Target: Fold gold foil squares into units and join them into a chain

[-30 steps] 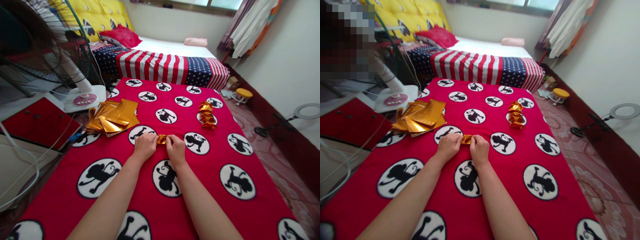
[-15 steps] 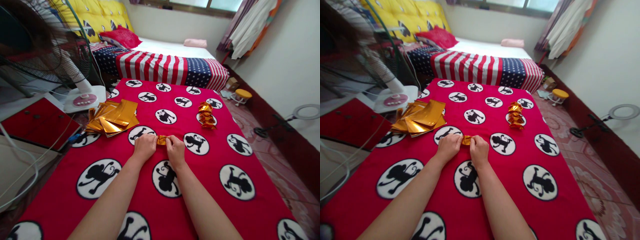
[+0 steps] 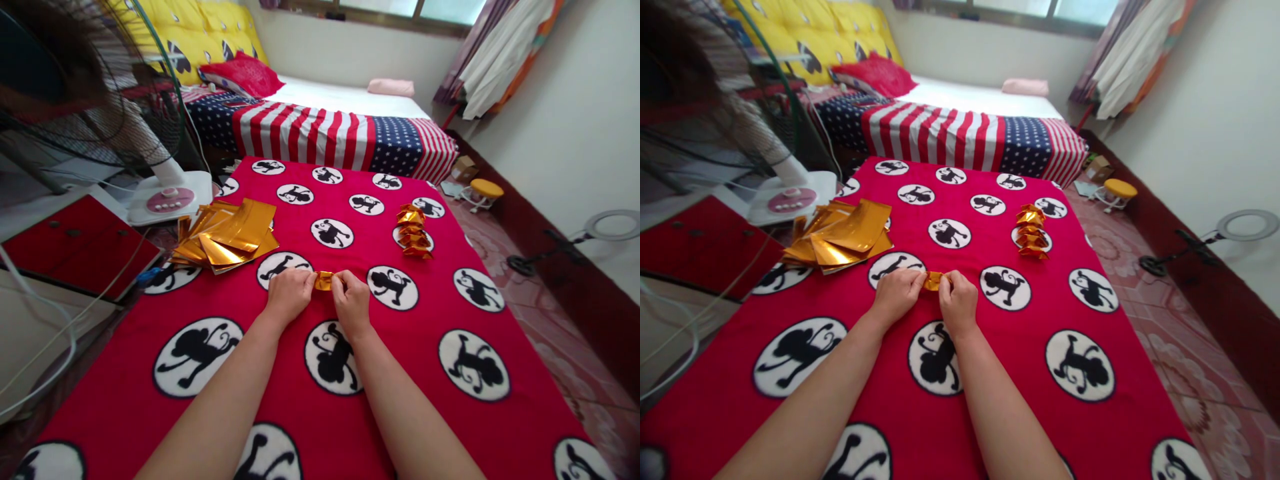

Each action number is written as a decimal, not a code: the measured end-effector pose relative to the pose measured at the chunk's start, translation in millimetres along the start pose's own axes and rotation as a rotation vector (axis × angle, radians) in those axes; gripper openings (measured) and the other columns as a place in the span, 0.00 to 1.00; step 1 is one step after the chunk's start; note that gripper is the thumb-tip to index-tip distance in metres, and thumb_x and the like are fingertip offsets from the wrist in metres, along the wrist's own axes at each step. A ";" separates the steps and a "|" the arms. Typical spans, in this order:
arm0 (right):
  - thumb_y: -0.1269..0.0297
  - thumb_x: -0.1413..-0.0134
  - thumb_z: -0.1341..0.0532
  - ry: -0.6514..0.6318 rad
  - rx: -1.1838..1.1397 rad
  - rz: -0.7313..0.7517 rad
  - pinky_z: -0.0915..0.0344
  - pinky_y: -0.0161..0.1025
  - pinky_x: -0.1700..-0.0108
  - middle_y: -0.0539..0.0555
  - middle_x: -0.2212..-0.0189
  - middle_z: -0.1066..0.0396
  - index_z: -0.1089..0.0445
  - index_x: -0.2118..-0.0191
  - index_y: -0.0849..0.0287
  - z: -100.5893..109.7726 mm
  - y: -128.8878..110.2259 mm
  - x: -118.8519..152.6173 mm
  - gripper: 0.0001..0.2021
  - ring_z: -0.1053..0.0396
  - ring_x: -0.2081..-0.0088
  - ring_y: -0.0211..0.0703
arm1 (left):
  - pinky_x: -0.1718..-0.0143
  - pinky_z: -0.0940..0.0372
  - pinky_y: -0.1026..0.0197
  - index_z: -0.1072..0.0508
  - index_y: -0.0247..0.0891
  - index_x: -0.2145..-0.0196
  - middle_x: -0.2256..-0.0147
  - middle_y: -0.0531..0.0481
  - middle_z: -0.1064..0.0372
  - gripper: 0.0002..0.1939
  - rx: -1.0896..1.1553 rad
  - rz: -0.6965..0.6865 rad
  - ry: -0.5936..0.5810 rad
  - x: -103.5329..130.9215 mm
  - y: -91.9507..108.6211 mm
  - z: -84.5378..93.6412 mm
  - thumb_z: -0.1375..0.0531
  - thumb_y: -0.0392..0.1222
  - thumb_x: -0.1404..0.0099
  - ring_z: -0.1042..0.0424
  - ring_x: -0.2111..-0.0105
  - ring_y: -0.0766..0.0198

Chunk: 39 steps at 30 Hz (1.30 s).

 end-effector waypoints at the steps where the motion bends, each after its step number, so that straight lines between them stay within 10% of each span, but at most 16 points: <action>1: 0.67 0.41 0.48 0.000 0.005 0.001 0.46 0.34 0.70 0.48 0.79 0.34 0.33 0.73 0.57 -0.3 0.0 0.1 0.11 0.38 0.77 0.37 | 0.70 0.44 0.61 0.24 0.40 0.69 0.68 0.46 0.25 0.23 0.023 0.008 -0.003 0.0 -1.4 -0.2 0.55 0.48 0.28 0.28 0.65 0.59; 39: 0.56 0.41 0.43 0.058 -0.284 -0.213 0.48 0.33 0.72 0.44 0.83 0.43 0.38 0.78 0.57 -0.1 3.6 2.5 0.16 0.45 0.78 0.34 | 0.71 0.51 0.60 0.23 0.38 0.72 0.69 0.44 0.24 0.24 0.134 0.083 0.055 -1.3 -0.2 -2.9 0.53 0.48 0.28 0.28 0.68 0.61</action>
Point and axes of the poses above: each hand's wrist, its own x-axis away from the middle knuckle, its own z-axis out of the back of the hand, y = z × x, the point moved 5 cm from there along -x, towards the middle knuckle
